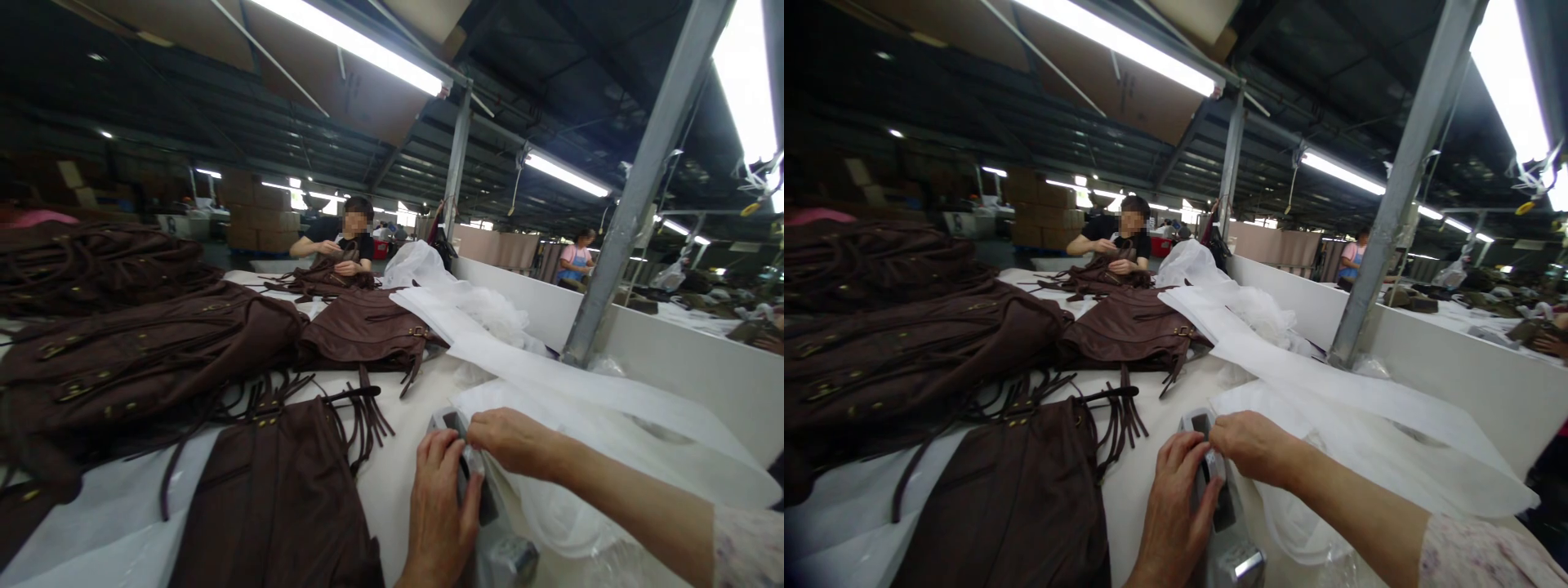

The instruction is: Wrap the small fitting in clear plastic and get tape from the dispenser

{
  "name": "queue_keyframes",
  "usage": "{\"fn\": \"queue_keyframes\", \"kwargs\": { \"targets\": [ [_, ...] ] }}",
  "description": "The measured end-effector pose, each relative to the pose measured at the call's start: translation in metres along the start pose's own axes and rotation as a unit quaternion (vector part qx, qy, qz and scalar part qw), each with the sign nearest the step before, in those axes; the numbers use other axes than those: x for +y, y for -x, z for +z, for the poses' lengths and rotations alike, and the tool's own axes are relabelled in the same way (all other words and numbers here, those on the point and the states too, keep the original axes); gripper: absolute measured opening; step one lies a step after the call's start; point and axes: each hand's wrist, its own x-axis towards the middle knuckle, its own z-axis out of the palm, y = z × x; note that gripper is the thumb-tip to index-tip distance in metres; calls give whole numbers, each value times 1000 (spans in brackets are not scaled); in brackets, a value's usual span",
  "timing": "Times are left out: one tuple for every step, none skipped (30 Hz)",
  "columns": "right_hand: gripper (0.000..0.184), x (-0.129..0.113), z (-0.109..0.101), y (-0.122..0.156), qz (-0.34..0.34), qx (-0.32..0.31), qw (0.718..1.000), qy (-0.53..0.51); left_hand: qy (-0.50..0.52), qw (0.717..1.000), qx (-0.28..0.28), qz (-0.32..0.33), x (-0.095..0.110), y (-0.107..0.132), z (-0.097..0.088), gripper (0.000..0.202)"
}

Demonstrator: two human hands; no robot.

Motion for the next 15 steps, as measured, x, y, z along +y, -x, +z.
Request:
{"fn": "queue_keyframes", "kwargs": {
  "targets": [
    [21, 1, -2, 0, 2, -2, 1000, -9, 0, 1000, -2, -1, 0, 0, 0, 34],
    [21, 1, -4, 1, 3, -3, 1000, -14, 0, 1000, -2, -1, 0, 0, -1, 34],
    [21, 1, -6, 2, 5, -2, 1000, -18, 0, 1000, -3, -2, 0, 0, -1, 34],
    [21, 1, -10, 3, 7, 1, 1000, -24, -1, 1000, -3, -2, 0, 0, -2, 34],
    [20, 0, -13, 5, 9, 6, 999, -31, 0, 1000, -4, -2, 0, 0, -2, 34],
    [18, -1, -15, 7, 10, 12, 999, -39, 0, 1000, -4, -2, 0, 1, -2, 34],
    [17, -3, -17, 9, 9, 18, 999, -44, 0, 1000, -5, -2, 0, 1, -1, 34],
    [16, -4, -18, 11, 6, 23, 999, -43, -1, 1000, -3, -1, 0, 1, -1, 34],
    [15, -6, -18, 13, 0, 25, 999, -31, -1, 1000, -2, -1, 0, 1, 0, 34],
    [14, -6, -17, 14, -10, 23, 1000, -8, -2, 1000, -1, 0, -1, 2, 0, 34],
    [12, -7, -14, 15, -19, 17, 999, 22, -4, 1000, 0, 0, -1, 2, 1, 34],
    [10, -8, -11, 16, -29, 12, 998, 54, -5, 1000, 0, 0, -2, 2, 1, 34],
    [9, -8, -8, 17, -39, 8, 996, 82, -5, 1000, -1, 0, -2, 2, 1, 33],
    [8, -9, -5, 17, -46, 8, 994, 103, -5, 1000, -1, -1, -2, 1, 1, 33],
    [6, -10, -2, 18, -50, 14, 992, 117, -5, 1000, -3, -1, -2, 1, 0, 32]
  ]
}}
